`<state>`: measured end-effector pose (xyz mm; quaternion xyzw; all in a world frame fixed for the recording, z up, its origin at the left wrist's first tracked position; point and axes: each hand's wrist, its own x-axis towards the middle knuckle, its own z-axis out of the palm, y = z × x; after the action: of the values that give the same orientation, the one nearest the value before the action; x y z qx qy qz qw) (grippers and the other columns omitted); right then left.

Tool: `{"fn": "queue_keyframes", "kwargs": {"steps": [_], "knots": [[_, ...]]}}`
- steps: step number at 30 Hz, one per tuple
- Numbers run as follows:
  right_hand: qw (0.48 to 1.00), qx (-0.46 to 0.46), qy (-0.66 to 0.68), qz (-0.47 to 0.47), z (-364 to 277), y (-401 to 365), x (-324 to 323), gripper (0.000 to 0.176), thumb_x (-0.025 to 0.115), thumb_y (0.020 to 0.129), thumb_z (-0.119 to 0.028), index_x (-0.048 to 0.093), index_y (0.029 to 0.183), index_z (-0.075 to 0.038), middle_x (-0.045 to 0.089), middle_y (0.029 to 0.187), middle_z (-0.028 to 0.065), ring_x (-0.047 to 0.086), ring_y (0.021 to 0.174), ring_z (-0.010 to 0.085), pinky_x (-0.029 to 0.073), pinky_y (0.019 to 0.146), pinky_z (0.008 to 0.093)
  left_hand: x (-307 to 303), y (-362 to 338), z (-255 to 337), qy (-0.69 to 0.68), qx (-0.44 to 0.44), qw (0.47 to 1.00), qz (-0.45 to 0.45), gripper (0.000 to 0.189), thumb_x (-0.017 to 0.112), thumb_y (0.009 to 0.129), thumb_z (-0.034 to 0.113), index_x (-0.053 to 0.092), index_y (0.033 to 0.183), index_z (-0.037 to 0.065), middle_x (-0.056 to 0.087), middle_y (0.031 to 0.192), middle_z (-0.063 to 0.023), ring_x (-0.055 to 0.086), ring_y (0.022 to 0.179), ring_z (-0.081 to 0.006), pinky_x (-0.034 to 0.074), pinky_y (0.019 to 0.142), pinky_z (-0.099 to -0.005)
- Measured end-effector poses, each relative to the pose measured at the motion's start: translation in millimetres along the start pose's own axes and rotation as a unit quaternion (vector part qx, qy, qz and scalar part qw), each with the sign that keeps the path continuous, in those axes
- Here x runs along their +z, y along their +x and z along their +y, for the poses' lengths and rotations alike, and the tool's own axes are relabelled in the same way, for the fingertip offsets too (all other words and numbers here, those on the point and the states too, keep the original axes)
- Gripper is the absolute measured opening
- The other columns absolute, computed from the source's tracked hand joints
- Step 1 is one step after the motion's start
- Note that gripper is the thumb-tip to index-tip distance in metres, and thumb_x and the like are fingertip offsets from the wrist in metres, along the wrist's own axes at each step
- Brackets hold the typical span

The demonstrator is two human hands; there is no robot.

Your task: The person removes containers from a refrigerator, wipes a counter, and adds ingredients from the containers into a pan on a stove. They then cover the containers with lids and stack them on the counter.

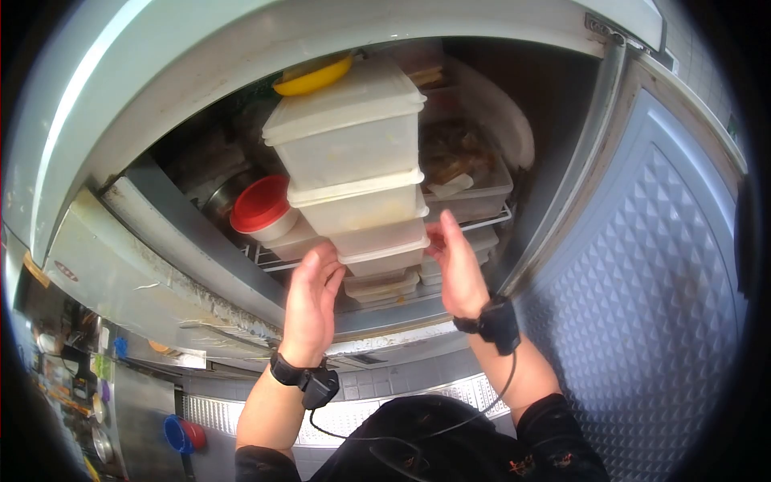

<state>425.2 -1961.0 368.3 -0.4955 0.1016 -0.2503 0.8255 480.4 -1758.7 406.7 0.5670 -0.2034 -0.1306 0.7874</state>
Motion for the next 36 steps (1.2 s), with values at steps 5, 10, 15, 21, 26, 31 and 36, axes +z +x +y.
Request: {"fn": "queue_keyframes", "kwargs": {"steps": [5, 10, 15, 21, 26, 31, 36], "knots": [[0.984, 0.138, 0.095, -0.063, -33, 21, 15, 0.069, 0.05, 0.098, -0.057, 0.049, 0.138, 0.0, 0.055, 0.135, 0.0117, 0.05, 0.122, 0.0215, 0.033, 0.108, 0.035, 6, 27, 27, -0.098, -0.119, 0.988, -0.012, 0.086, 0.036, 0.096, 0.065, 0.04, 0.139, -0.01, 0.048, 0.137, -0.0245, 0.046, 0.127, -0.0318, 0.03, 0.112, -0.0435], [0.985, 0.11, 0.108, -0.083, -61, 10, 42, 0.071, 0.05, 0.098, -0.056, 0.046, 0.142, 0.0, 0.051, 0.141, 0.0136, 0.047, 0.129, 0.0223, 0.038, 0.108, 0.0368, 9, 48, 36, -0.067, -0.149, 0.986, -0.043, 0.093, 0.03, 0.094, 0.074, 0.031, 0.148, -0.002, 0.043, 0.143, -0.0278, 0.044, 0.131, -0.0371, 0.032, 0.111, -0.048], [0.984, 0.137, 0.068, -0.092, -59, 9, 35, 0.066, 0.054, 0.098, -0.052, 0.05, 0.139, 0.0, 0.056, 0.136, 0.0153, 0.05, 0.125, 0.0238, 0.038, 0.107, 0.0371, 11, 44, 45, -0.021, -0.178, 0.982, -0.062, 0.096, 0.027, 0.092, 0.078, 0.024, 0.153, 0.004, 0.031, 0.153, -0.0271, 0.042, 0.132, -0.0461, 0.036, 0.105, -0.0583], [0.984, 0.115, 0.092, -0.099, -56, -3, 31, 0.06, 0.055, 0.099, -0.047, 0.054, 0.135, 0.0, 0.059, 0.133, 0.0133, 0.053, 0.122, 0.0204, 0.04, 0.104, 0.0335, 13, 36, 49, -0.024, -0.153, 0.986, -0.061, 0.092, 0.03, 0.093, 0.077, 0.025, 0.154, 0.008, 0.029, 0.156, -0.0206, 0.039, 0.134, -0.0464, 0.039, 0.101, -0.0627], [0.983, 0.112, 0.109, -0.095, -52, 4, 30, 0.056, 0.053, 0.101, -0.045, 0.054, 0.135, 0.0, 0.059, 0.133, 0.0115, 0.053, 0.123, 0.0195, 0.04, 0.103, 0.0329, 30, 33, 57, -0.042, -0.14, 0.986, -0.074, 0.088, 0.032, 0.094, 0.075, 0.026, 0.153, 0.011, 0.032, 0.155, -0.0172, 0.04, 0.133, -0.0445, 0.039, 0.101, -0.0619], [0.986, 0.097, 0.11, -0.077, -54, -18, 34, 0.055, 0.051, 0.102, -0.043, 0.053, 0.136, 0.0, 0.057, 0.135, 0.0103, 0.051, 0.123, 0.0187, 0.038, 0.104, 0.0319, 34, 17, 53, -0.047, -0.129, 0.99, -0.033, 0.079, 0.036, 0.097, 0.068, 0.032, 0.151, 0.01, 0.034, 0.153, -0.0169, 0.038, 0.134, -0.0413, 0.038, 0.101, -0.0626], [0.984, 0.099, 0.123, -0.083, -51, -45, 21, 0.054, 0.052, 0.102, -0.043, 0.055, 0.133, 0.001, 0.057, 0.134, 0.0106, 0.049, 0.125, 0.0184, 0.033, 0.108, 0.0325, 36, -17, 54, -0.039, -0.108, 0.992, -0.056, 0.076, 0.036, 0.099, 0.064, 0.032, 0.15, 0.008, 0.035, 0.153, -0.0176, 0.037, 0.135, -0.0391, 0.037, 0.102, -0.062]]}}
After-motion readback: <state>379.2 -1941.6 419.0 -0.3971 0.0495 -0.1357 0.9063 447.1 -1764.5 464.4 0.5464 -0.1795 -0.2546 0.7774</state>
